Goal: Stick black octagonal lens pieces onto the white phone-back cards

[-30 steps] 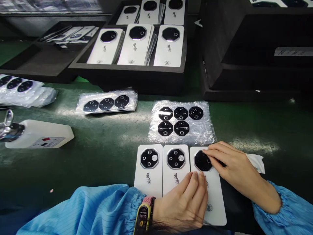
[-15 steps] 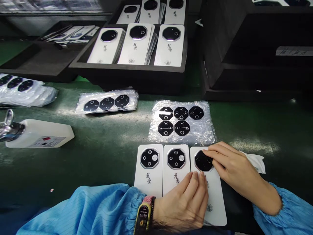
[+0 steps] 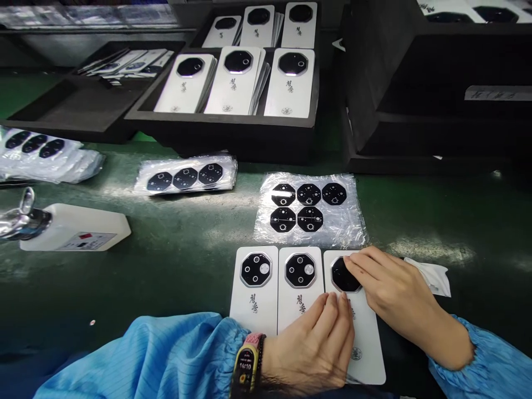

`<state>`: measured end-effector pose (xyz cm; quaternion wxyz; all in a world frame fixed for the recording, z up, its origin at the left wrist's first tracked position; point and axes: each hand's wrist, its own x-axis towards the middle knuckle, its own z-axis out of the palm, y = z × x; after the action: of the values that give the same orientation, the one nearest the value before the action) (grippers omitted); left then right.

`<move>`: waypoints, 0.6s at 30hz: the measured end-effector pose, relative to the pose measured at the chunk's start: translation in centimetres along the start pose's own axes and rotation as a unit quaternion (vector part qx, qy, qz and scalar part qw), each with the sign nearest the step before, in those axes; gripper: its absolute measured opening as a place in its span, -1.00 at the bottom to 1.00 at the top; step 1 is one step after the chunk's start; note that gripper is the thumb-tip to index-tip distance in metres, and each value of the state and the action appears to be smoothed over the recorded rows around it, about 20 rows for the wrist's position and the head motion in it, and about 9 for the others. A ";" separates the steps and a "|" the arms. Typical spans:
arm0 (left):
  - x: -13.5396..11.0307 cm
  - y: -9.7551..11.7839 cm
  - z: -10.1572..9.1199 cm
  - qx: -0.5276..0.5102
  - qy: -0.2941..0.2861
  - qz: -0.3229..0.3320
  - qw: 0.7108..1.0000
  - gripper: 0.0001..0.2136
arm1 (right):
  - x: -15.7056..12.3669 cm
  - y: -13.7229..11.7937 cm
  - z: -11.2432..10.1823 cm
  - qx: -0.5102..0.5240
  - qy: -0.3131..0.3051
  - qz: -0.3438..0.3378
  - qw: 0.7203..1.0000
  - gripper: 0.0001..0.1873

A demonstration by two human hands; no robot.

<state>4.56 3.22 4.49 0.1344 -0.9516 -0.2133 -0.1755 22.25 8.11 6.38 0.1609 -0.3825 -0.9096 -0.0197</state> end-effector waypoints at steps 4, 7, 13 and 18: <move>0.1 -0.1 0.0 -0.005 -0.002 0.002 1.000 -0.68 | -0.7 0.8 0.2 0.061 0.036 0.102 0.992 -0.62; 0.1 -0.1 0.0 -0.001 -0.014 -0.002 1.000 -0.69 | -1.0 1.0 0.2 0.035 0.048 0.138 0.989 -0.64; -0.3 0.3 0.4 -0.007 0.008 -0.015 1.000 -0.73 | -0.6 1.0 -0.1 0.135 0.012 0.221 0.966 -0.73; -0.3 0.4 1.2 -0.034 0.042 -0.015 0.998 -0.80 | -0.4 1.7 -1.1 0.315 -0.082 0.361 0.874 -0.92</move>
<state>4.78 3.12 3.23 0.1078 -0.9441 -0.2159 -0.2247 24.01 8.89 7.11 0.1935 -0.6137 -0.6761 0.3589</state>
